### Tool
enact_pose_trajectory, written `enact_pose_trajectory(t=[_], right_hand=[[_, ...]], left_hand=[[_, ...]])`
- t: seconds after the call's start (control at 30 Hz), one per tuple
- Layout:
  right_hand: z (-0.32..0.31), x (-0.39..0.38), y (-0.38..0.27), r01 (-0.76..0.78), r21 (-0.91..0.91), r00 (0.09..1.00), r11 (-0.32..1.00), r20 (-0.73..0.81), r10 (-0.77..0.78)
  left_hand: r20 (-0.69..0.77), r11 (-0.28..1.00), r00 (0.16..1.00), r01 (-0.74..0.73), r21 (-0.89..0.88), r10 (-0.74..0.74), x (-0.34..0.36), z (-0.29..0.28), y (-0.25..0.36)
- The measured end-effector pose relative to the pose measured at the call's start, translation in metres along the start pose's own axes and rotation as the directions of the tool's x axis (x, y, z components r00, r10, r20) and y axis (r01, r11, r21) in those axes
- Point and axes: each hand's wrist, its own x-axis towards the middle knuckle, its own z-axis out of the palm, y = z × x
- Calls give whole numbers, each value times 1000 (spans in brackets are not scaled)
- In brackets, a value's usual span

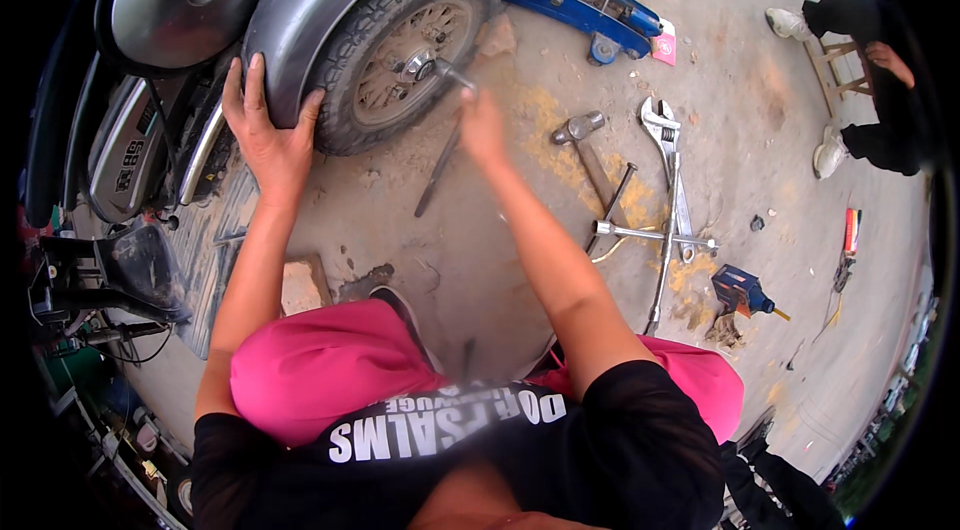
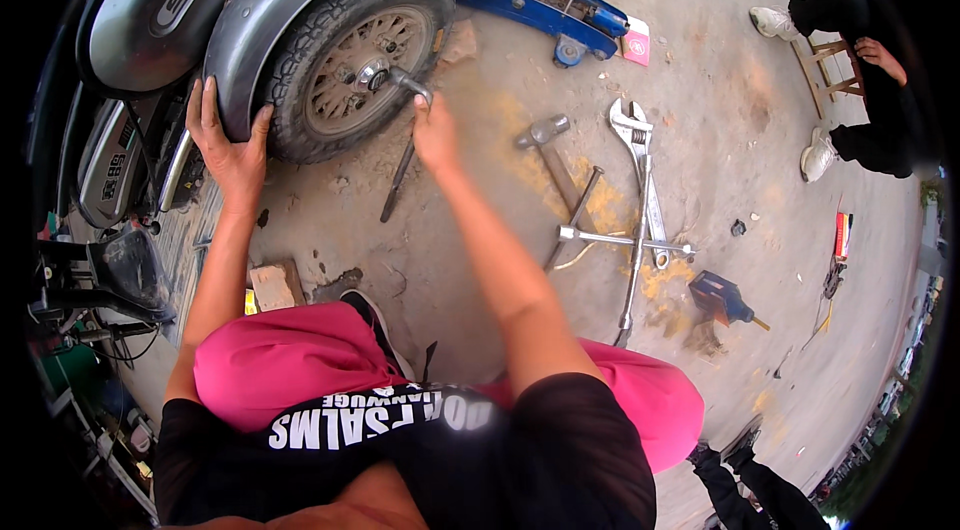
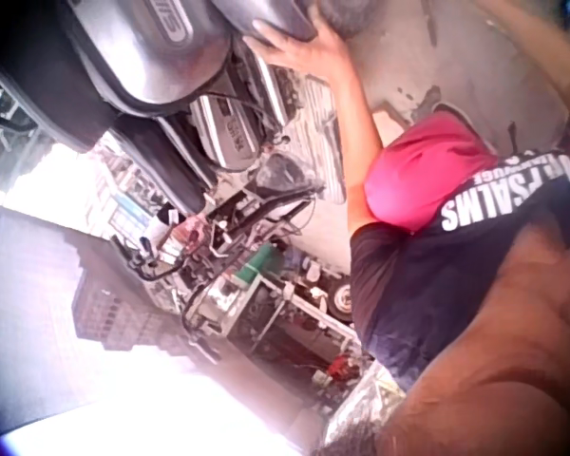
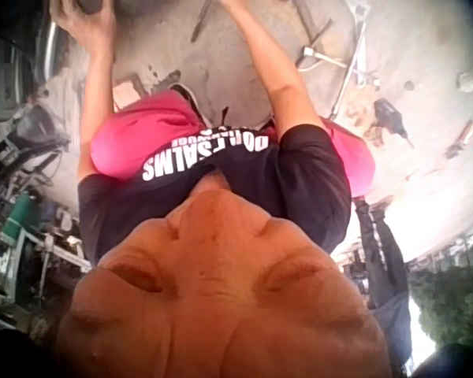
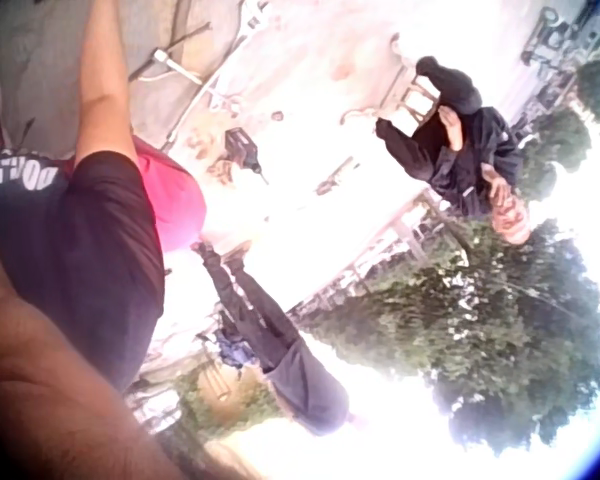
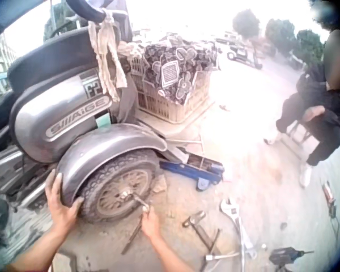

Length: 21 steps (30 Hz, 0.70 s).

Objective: The person lifts a motorcycle wheel and mounts it onto the rear axle of a scooter. They secure the wheel by hand-tightening a central nut, then use a T-handle wrench to tighten it further. Finally, they use a hammer to tap the wrench handle, applying additional torque to fully secure the wheel.

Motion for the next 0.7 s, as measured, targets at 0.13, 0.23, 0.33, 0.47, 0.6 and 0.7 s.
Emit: enact_pose_trajectory(t=[0.13, 0.23, 0.33, 0.47, 0.6, 0.7], right_hand=[[2, 4, 3, -82, -11, 997, 997, 7, 82], [7, 5, 3, 50, -101, 997, 994, -53, -55], [5, 7, -9, 42, 27, 997, 999, -59, -41], [10, 11, 9, -88, 91, 995, 992, -37, 92], [8, -8, -31, -152, 217, 988, 964, 25, 150], [9, -11, -26, -119, 206, 992, 971, -17, 125]], left_hand=[[-4, 999, 999, -35, 6, 35, 0, 1, 0], [2, 998, 999, -53, 21, 53, -1, 0, -1], [18, 999, 999, -47, 25, 47, 0, 0, 1], [92, 992, 987, -129, 1, 128, -9, -3, 1], [386, 823, 738, -415, -387, 553, -107, -33, -3], [855, 970, 456, -127, -209, 244, -168, -16, 27]])
